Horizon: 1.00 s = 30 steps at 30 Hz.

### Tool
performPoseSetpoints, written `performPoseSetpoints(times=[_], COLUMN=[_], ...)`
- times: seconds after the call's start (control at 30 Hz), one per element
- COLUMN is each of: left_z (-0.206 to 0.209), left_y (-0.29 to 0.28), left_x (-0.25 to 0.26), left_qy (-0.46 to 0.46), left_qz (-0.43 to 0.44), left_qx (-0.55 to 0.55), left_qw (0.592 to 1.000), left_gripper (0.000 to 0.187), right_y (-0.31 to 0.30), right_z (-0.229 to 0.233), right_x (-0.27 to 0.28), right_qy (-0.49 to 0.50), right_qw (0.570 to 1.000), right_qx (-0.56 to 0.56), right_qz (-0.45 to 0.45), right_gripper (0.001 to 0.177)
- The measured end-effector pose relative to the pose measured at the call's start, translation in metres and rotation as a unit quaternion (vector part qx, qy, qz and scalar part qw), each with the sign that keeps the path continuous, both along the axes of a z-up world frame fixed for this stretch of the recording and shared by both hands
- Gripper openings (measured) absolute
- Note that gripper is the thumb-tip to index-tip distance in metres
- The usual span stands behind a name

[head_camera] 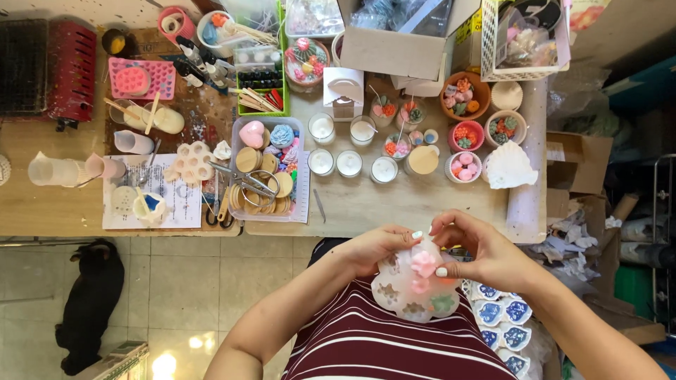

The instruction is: Assembling decorative wax flowers onto a base and preparing a scented mixture for candle making.

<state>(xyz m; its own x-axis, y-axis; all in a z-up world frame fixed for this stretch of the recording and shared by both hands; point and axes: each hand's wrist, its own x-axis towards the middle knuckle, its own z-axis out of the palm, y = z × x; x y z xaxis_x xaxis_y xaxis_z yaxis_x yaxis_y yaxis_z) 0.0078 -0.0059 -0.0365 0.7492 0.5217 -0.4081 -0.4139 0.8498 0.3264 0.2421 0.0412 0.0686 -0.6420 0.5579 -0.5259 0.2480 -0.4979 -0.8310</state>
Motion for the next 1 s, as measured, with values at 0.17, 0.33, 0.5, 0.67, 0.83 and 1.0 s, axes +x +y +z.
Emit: performPoseSetpoints(times=[0.17, 0.33, 0.5, 0.67, 0.83, 1.0], left_z=[-0.003, 0.004, 0.013, 0.042, 0.052, 0.037], left_y=[0.002, 0.003, 0.000, 0.003, 0.005, 0.002], left_x=[0.006, 0.010, 0.009, 0.006, 0.006, 0.002], left_qy=[0.053, 0.108, 0.119, 0.161, 0.186, 0.242], left_qz=[-0.012, -0.016, -0.007, 0.002, 0.006, -0.025], left_qx=[-0.039, -0.011, 0.004, 0.000, 0.026, 0.109], left_qw=[0.998, 0.994, 0.993, 0.987, 0.982, 0.964], left_gripper=[0.030, 0.028, 0.024, 0.032, 0.036, 0.034], right_y=[-0.004, -0.001, -0.005, -0.005, -0.013, -0.015], right_z=[0.027, 0.041, 0.041, 0.054, 0.047, 0.044], right_x=[-0.014, -0.027, -0.030, -0.035, -0.032, -0.035], right_qy=[-0.098, -0.154, -0.186, -0.214, -0.197, -0.214], right_qw=[0.958, 0.957, 0.962, 0.943, 0.846, 0.820], right_qx=[0.263, 0.237, 0.193, 0.248, 0.487, 0.521], right_qz=[0.062, 0.071, 0.058, 0.064, 0.096, 0.102], right_gripper=[0.049, 0.041, 0.038, 0.034, 0.045, 0.041])
